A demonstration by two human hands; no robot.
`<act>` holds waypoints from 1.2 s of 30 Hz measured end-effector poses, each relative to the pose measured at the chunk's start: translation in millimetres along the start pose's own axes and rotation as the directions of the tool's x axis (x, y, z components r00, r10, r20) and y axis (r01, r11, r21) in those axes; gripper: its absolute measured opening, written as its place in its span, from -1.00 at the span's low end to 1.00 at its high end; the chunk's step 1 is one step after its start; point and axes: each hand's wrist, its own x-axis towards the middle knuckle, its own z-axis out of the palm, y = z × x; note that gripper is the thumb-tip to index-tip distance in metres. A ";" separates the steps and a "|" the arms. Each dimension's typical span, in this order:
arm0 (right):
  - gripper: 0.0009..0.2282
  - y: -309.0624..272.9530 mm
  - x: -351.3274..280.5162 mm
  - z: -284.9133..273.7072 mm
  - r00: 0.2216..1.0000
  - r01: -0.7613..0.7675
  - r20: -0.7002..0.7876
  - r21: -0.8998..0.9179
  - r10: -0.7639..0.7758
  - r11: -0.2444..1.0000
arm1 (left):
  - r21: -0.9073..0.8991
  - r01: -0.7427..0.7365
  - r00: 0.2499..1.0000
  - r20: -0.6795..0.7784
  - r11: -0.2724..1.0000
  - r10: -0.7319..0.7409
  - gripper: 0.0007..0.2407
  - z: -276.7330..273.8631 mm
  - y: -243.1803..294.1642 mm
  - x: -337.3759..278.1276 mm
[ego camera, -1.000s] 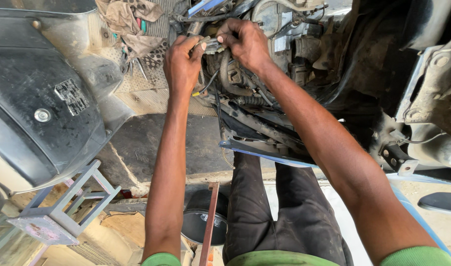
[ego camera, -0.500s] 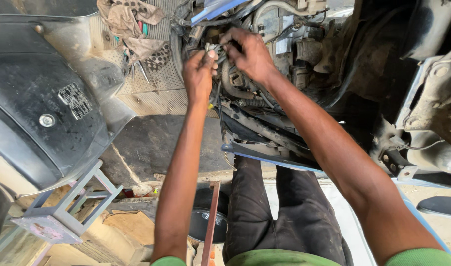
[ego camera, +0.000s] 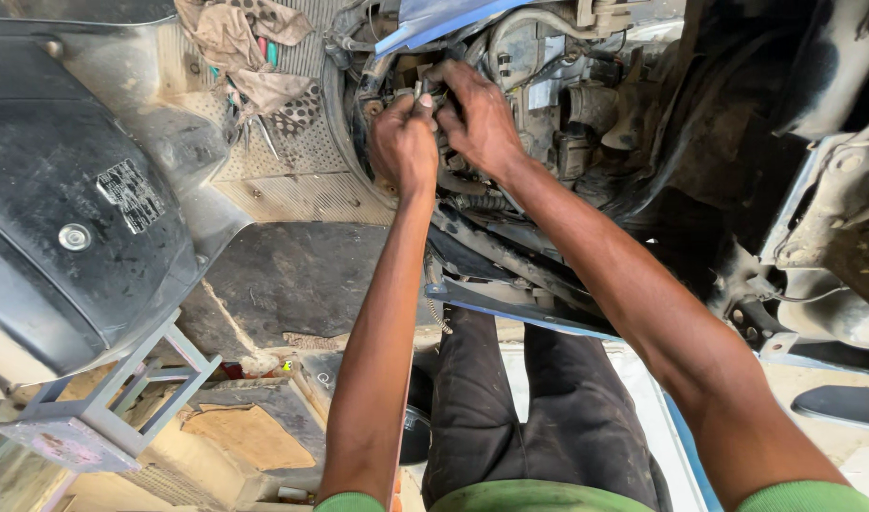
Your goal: The person works under the front of a car, manipulating and connecting electrical wires and connectors in the engine bay area. The hands repeatedly reach into the confined space to route cables and join connectors.
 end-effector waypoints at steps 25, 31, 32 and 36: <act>-0.52 -5.7 7.8 -30.8 0.978 -0.203 0.086 0.222 0.188 0.954 | -0.261 -0.125 0.966 0.190 0.957 0.178 -0.84 -51.5 -18.7 17.2; -0.89 -18.6 7.7 -41.7 0.943 -0.327 -0.031 0.084 0.331 0.941 | -0.052 -0.396 0.915 0.058 0.917 0.399 -0.83 -50.5 -10.7 -7.8; -0.83 -17.0 8.7 -38.9 0.892 -0.446 0.060 -0.046 0.448 0.894 | -0.094 -0.349 0.931 0.077 0.932 0.356 -0.82 -51.0 -8.3 -10.9; -0.68 2.4 10.7 -25.7 0.879 -0.412 0.139 -0.258 0.456 0.874 | -0.319 -0.210 0.955 0.137 0.924 0.265 -0.79 -41.9 9.7 -0.5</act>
